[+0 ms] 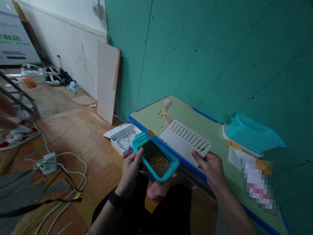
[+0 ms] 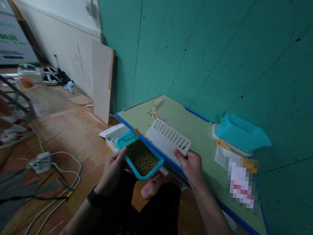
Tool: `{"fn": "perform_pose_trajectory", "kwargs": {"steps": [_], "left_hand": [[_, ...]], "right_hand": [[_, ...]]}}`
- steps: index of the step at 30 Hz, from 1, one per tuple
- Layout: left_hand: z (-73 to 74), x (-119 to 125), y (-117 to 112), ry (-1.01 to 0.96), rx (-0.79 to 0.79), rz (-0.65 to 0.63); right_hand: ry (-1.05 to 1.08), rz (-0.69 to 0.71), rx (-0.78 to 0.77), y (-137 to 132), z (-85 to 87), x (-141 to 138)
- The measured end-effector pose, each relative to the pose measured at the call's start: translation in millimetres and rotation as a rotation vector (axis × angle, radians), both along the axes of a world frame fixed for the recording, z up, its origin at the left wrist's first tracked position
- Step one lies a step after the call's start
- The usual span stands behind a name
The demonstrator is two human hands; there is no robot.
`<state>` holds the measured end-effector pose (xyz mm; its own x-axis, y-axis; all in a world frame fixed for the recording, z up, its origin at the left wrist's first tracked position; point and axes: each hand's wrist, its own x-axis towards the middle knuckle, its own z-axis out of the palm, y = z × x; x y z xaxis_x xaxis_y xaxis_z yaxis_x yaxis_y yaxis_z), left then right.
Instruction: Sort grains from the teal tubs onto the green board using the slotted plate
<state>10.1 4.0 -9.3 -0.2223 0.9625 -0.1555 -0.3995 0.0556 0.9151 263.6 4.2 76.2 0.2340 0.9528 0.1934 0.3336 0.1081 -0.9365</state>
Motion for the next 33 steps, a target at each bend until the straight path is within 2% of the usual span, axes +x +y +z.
{"fn": "perform_pose_trajectory", "kwargs": {"steps": [8, 14, 21, 28, 33], "left_hand": [[3.4, 0, 0, -0.018, 0.000, -0.013], [-0.1, -1, 2, -0.041, -0.007, -0.013], [0.0, -4, 3, -0.069, -0.013, -0.017], [4.8, -7, 6, -0.062, 0.009, -0.002], [0.5, -10, 10, -0.040, 0.001, -0.003]], "right_hand": [[-0.007, 0.021, -0.010, -2, -5.9, -2], [-0.093, -0.023, 0.059, 7, -10.0, -4], [-0.192, 0.008, 0.078, 12, -1.4, -18], [-0.138, 0.075, 0.045, 9, 0.7, -22], [-0.183, -0.020, 0.116, 20, 4.8, -18]]}}
